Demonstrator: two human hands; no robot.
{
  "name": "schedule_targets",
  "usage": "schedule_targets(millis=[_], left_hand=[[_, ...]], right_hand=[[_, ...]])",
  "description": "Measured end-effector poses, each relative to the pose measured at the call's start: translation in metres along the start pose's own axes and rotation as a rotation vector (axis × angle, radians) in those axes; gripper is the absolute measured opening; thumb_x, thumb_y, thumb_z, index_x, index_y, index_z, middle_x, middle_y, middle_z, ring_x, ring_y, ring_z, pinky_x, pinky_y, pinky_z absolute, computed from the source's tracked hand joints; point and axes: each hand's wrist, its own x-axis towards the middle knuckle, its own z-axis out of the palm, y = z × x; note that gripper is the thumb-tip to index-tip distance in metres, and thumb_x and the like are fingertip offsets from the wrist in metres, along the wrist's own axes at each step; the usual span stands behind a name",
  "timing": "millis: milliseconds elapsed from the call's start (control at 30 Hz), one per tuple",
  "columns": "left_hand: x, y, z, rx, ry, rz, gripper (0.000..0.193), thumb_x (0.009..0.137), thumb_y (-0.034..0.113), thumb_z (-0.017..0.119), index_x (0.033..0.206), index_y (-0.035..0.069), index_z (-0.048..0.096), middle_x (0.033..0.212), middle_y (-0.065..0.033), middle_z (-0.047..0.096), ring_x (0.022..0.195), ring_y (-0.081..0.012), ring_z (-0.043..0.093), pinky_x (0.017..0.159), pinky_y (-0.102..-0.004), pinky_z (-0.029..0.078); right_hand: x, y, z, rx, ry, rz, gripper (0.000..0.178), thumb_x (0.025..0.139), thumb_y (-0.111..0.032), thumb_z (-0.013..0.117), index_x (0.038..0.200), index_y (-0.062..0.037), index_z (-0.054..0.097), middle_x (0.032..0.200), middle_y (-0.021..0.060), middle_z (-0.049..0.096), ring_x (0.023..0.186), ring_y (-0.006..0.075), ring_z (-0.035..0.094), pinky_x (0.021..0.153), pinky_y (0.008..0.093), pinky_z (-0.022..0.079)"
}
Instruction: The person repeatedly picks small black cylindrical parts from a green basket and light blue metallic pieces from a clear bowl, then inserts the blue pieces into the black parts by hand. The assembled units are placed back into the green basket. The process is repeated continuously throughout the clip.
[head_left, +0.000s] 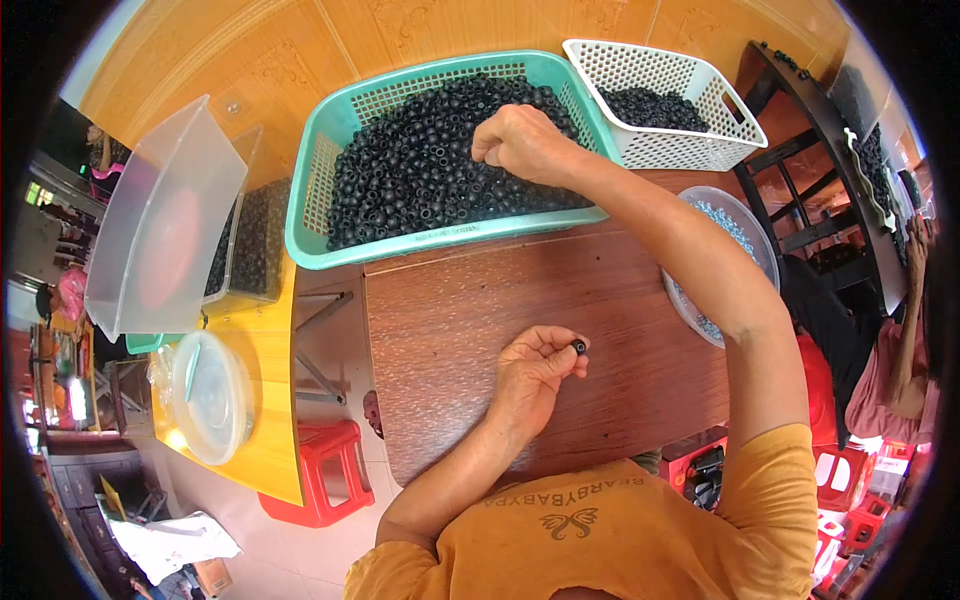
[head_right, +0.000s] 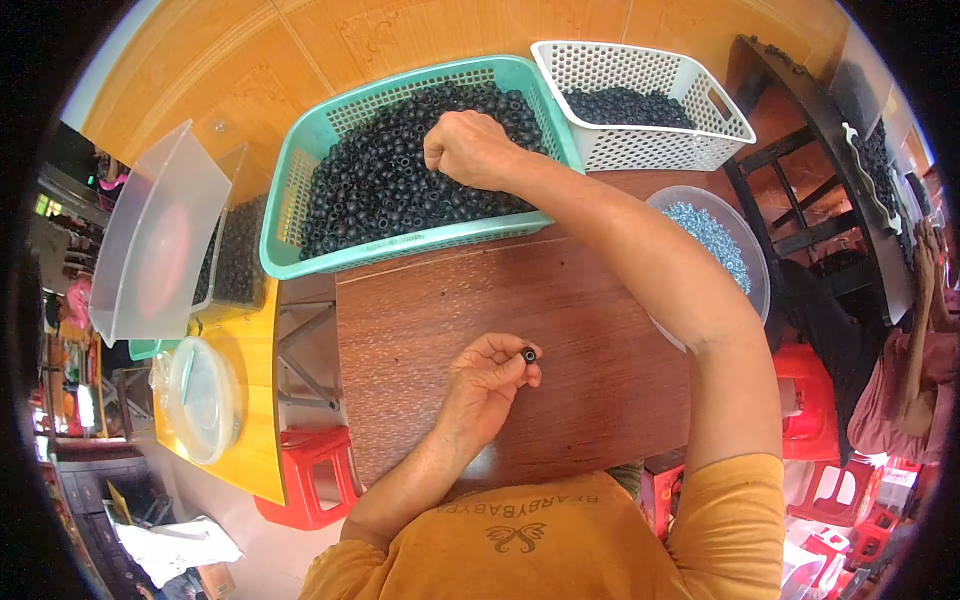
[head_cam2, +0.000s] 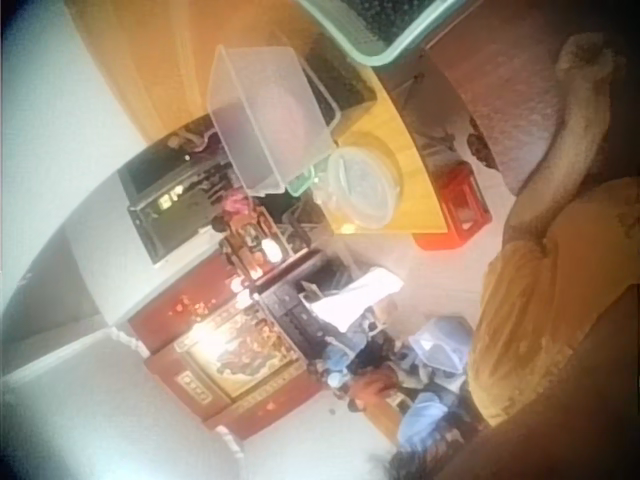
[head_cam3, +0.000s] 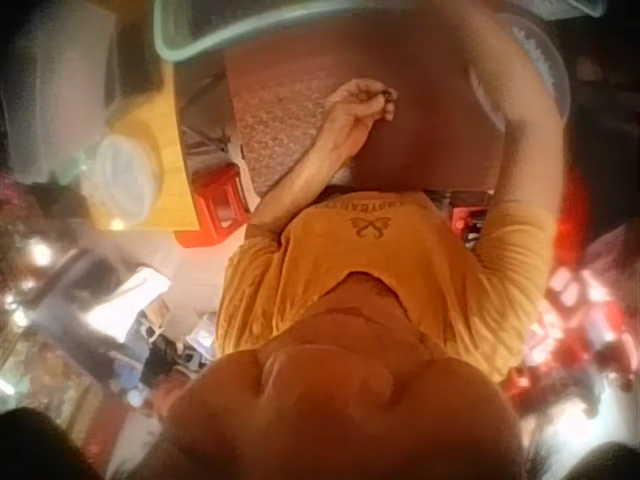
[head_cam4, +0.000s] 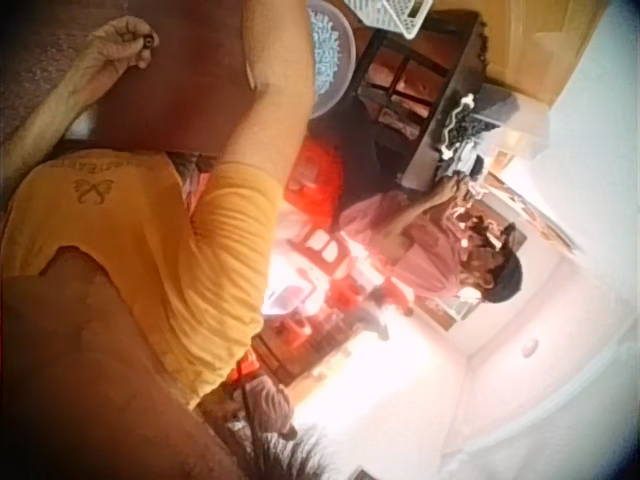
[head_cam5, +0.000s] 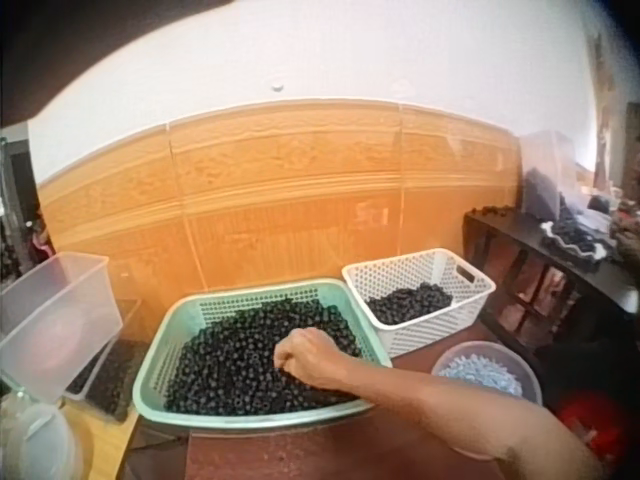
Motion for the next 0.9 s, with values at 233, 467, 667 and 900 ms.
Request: schedule_targets(millis=[233,467,667,900], left_hand=[[0.002,-0.001,-0.003,0.005,0.016,-0.028,0.009,0.083,-0.005,0.056,0.091,0.0,0.056,0.092,-0.0157,0.062,0.075,-0.0204,0.059,0.069,-0.0317,0.049],[0.003,-0.001,-0.004,-0.009,0.002,-0.022,0.009,0.083,-0.004,0.056,0.091,0.0,0.056,0.092,-0.0148,0.062,0.074,-0.0184,0.059,0.068,-0.0301,0.049],[0.003,-0.001,-0.003,0.017,0.015,-0.019,0.009,0.082,-0.004,0.058,0.091,0.0,0.056,0.092,-0.0146,0.062,0.073,-0.0181,0.059,0.067,-0.0292,0.048],[0.002,-0.001,-0.004,0.016,0.014,-0.006,0.01,0.082,-0.004,0.058,0.091,0.0,0.056,0.091,-0.0149,0.063,0.072,-0.0183,0.059,0.066,-0.0291,0.048]], right_hand=[[0.034,0.001,0.025,-0.093,-0.145,-0.094,0.02,0.067,0.004,0.057,0.074,-0.0094,0.07,0.078,0.012,0.067,0.078,0.0298,0.064,0.067,0.0408,0.05],[0.04,0.0,0.041,-0.413,-0.361,-0.221,0.009,0.065,0.0,0.06,0.064,-0.0072,0.066,0.07,0.0135,0.064,0.071,0.0301,0.064,0.062,0.0404,0.05],[0.039,0.004,0.047,-0.476,-0.344,-0.302,0.007,0.063,0.0,0.059,0.061,-0.006,0.061,0.067,0.0146,0.06,0.073,0.0335,0.061,0.062,0.0433,0.048],[0.037,0.014,0.054,-0.436,-0.266,-0.319,0.005,0.063,0.0,0.058,0.066,-0.0046,0.059,0.069,0.0158,0.06,0.075,0.0358,0.059,0.065,0.0445,0.048]])
